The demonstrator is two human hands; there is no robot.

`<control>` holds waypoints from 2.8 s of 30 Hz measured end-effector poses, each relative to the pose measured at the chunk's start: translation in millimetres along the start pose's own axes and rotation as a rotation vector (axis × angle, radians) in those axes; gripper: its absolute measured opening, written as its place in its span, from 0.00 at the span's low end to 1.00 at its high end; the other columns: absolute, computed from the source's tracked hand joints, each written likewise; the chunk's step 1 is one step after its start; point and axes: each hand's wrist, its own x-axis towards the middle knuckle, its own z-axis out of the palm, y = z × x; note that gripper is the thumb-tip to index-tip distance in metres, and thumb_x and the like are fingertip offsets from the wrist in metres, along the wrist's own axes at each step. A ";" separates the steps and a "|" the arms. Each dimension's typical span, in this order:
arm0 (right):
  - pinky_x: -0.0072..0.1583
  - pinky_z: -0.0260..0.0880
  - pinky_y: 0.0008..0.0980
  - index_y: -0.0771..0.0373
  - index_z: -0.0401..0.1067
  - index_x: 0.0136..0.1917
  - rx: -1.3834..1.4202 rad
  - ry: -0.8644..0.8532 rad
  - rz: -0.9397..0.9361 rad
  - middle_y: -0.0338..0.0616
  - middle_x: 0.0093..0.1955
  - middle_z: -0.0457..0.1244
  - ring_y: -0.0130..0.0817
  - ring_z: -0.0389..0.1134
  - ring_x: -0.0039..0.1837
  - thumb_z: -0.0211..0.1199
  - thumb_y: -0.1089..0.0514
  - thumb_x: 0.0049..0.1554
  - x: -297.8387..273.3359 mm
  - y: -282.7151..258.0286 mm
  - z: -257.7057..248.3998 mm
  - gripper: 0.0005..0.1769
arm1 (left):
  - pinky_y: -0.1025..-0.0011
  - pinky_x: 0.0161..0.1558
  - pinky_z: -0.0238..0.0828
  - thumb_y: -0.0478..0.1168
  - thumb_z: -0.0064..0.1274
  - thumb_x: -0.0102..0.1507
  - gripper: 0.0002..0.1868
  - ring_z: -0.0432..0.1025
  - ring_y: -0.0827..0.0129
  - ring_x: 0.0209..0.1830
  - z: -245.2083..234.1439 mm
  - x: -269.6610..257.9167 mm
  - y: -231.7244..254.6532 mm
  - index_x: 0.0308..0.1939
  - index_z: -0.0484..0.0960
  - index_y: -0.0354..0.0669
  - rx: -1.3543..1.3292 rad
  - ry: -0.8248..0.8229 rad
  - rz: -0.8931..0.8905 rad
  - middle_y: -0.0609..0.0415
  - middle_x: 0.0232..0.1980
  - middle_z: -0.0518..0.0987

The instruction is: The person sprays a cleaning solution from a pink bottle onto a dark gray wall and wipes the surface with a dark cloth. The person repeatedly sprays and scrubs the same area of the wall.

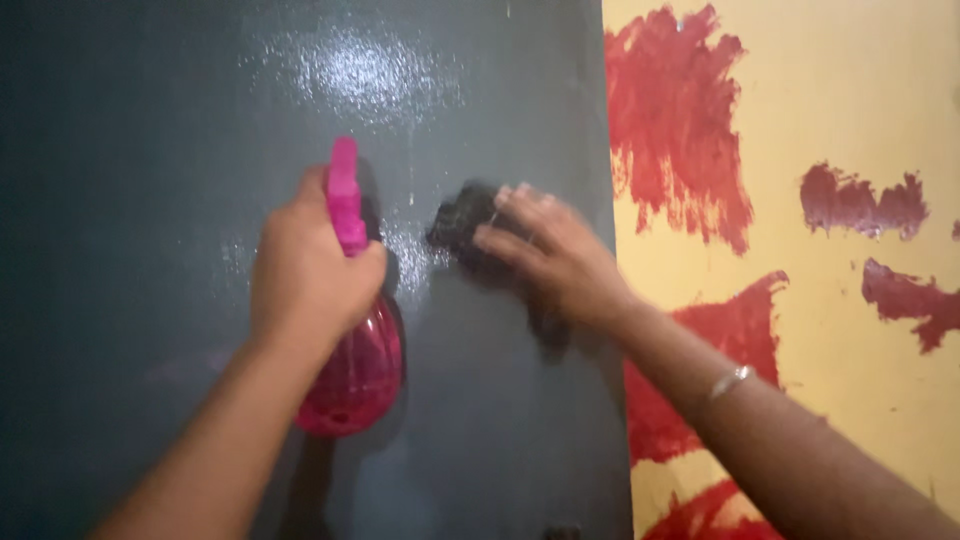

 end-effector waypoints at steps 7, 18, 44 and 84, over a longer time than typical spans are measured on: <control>0.77 0.50 0.57 0.53 0.63 0.77 0.006 0.268 0.247 0.62 0.83 0.43 0.64 0.45 0.82 0.68 0.58 0.57 70.4 51.2 -13.6 0.36 | 0.48 0.49 0.73 0.37 0.59 0.50 0.33 0.77 0.39 0.45 1.7 4.5 5.9 0.62 0.74 0.47 0.063 -0.057 -0.083 0.38 0.42 0.83; 0.77 0.52 0.62 0.53 0.68 0.71 0.095 0.002 -0.137 0.52 0.80 0.52 0.58 0.50 0.82 0.71 0.53 0.54 -41.2 -68.0 2.8 0.33 | 0.49 0.49 0.74 0.37 0.61 0.52 0.31 0.78 0.40 0.46 4.6 7.8 8.2 0.60 0.76 0.44 0.089 -0.090 -0.056 0.37 0.43 0.82; 0.78 0.52 0.60 0.52 0.68 0.72 0.090 0.001 -0.077 0.52 0.79 0.53 0.57 0.51 0.82 0.68 0.57 0.53 -52.2 -66.4 -1.1 0.33 | 0.49 0.49 0.75 0.37 0.59 0.52 0.30 0.79 0.42 0.43 2.1 4.9 20.7 0.61 0.75 0.47 0.157 -0.199 -0.116 0.40 0.40 0.83; 0.73 0.56 0.55 0.48 0.65 0.73 -0.134 0.476 0.327 0.52 0.76 0.55 0.57 0.55 0.78 0.71 0.53 0.52 160.2 21.9 40.8 0.37 | 0.47 0.50 0.72 0.38 0.60 0.53 0.33 0.76 0.39 0.49 -12.4 34.2 7.2 0.63 0.75 0.48 0.192 0.032 -0.028 0.38 0.46 0.82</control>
